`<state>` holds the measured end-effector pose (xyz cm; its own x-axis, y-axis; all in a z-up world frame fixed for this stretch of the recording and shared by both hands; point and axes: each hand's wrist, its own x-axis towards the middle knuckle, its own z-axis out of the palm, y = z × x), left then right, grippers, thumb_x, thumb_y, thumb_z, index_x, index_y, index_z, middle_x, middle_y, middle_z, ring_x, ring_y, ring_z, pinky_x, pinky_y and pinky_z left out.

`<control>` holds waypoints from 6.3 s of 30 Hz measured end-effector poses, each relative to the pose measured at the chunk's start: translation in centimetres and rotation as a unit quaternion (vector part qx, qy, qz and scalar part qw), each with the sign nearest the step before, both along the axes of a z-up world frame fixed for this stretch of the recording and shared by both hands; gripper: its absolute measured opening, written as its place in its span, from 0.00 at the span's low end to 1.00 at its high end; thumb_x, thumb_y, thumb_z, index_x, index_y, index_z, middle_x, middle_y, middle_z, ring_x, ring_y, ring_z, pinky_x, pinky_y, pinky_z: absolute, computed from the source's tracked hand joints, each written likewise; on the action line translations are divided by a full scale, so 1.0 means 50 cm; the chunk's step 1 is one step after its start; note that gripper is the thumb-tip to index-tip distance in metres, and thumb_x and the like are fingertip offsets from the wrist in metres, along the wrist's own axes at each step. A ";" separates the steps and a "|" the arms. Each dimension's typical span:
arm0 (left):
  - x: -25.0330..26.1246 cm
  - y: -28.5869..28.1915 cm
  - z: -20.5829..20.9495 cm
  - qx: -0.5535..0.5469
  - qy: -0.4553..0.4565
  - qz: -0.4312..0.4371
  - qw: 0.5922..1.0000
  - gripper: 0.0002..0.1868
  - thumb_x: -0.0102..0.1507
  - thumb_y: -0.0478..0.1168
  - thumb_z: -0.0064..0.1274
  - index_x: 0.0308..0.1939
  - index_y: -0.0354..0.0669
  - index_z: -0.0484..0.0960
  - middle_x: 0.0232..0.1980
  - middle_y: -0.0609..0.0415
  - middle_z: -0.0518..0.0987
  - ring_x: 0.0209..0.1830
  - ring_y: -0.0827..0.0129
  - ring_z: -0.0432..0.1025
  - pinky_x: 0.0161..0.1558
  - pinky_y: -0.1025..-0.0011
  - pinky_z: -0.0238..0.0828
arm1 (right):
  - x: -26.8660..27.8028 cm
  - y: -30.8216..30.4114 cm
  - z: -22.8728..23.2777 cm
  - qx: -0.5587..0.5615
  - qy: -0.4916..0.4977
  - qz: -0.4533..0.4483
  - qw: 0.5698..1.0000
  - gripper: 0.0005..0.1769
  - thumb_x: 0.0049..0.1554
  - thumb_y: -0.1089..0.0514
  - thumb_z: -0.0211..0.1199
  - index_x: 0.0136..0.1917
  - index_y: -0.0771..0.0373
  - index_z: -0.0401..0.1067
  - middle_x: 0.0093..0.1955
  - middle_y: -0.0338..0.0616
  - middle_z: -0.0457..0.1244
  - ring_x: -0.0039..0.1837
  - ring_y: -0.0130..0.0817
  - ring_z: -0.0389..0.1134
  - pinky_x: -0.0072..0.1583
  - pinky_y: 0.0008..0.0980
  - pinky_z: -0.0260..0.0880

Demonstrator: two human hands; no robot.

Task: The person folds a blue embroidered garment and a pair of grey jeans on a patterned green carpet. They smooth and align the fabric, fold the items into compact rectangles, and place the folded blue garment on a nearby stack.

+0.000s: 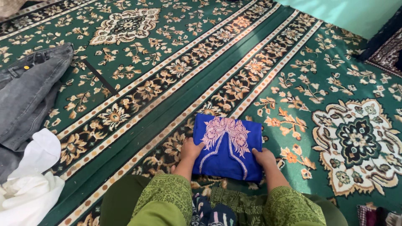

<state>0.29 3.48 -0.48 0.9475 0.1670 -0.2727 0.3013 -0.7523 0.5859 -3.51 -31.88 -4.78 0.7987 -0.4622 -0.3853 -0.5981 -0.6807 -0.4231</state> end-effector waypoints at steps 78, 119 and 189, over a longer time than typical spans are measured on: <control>-0.705 -0.980 0.334 -0.339 0.226 -0.519 0.751 0.36 0.64 0.40 0.59 0.71 0.36 0.59 0.56 0.45 0.78 0.53 0.61 0.76 0.52 0.64 0.76 | -1.066 -0.851 0.614 -0.414 -0.237 -0.125 0.870 0.12 0.69 0.53 0.65 0.62 0.59 0.77 0.55 0.53 0.70 0.58 0.48 0.71 0.62 0.41 0.71; -0.590 -0.811 0.372 -0.542 0.437 -0.329 0.639 0.47 0.64 0.41 0.53 0.82 0.49 0.42 0.55 0.48 0.78 0.40 0.61 0.79 0.41 0.62 0.78 | -0.856 -0.362 0.559 -0.301 -0.208 -0.135 0.921 0.49 0.44 0.30 0.69 0.76 0.41 0.62 0.81 0.51 0.50 0.82 0.59 0.45 0.72 0.71 0.46; -0.141 1.371 -0.082 -0.149 0.060 0.364 0.918 0.17 0.66 0.46 0.55 0.47 0.34 0.76 0.42 0.37 0.79 0.44 0.38 0.78 0.46 0.44 0.75 | 0.066 0.404 0.024 -0.092 -0.297 0.480 0.820 0.19 0.39 0.57 0.69 0.47 0.50 0.79 0.43 0.36 0.71 0.54 0.37 0.73 0.64 0.30 0.72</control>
<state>-6.76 72.05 -4.57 0.5751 0.6447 -0.5036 0.7358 -0.1387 0.6628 -0.23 -11.66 -3.56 0.8500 0.4832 0.2095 0.5257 -0.8025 -0.2820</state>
